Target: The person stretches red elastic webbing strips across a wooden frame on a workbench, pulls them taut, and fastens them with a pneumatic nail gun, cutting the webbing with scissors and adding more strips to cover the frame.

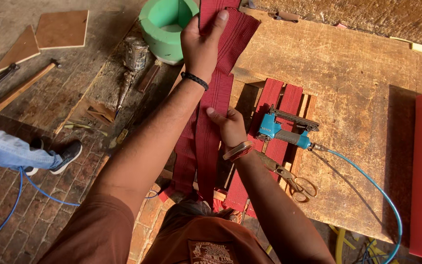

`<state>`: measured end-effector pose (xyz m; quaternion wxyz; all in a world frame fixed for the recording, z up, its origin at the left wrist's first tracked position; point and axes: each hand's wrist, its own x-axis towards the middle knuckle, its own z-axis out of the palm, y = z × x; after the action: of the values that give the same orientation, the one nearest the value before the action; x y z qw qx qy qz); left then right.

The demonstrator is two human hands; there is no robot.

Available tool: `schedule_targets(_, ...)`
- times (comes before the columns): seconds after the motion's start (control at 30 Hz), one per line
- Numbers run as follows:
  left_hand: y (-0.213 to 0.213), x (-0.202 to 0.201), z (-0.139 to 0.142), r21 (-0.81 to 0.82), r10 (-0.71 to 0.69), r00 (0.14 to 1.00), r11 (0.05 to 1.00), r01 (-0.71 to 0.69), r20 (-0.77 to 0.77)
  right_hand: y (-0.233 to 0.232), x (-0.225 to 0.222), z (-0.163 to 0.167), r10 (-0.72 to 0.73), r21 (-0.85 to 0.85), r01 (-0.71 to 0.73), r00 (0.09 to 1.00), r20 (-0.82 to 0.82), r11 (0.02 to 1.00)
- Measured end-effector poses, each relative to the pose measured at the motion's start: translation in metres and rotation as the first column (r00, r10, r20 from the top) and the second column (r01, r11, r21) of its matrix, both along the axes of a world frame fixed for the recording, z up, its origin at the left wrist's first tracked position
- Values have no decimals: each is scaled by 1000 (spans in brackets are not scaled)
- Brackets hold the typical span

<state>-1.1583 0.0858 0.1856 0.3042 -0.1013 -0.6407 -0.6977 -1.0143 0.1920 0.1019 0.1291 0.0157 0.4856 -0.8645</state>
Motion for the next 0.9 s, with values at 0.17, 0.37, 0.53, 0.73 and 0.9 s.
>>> schedule_targets(0.17,-4,-56,-74,14,19,971,1000,-23,237,-3,-39,-58,-181,448,123,979,89,885)
schedule_targets(0.37,-11,-85,-175,43,-118,829,993,113,547,-7,-76,-114,-412,646,336,910,-36,685)
schedule_targets(0.53,-13,-82,-238,-78,-141,779,968,236,611,13,-117,-125,-407,379,368,913,24,849)
schedule_targets(0.73,-11,-73,-280,-345,-49,851,901,264,524,30,-132,-130,-513,601,386,857,46,700)
schedule_targets(0.9,-22,-69,-279,-604,137,928,790,108,346,62,-141,-158,-465,658,412,879,-105,630)
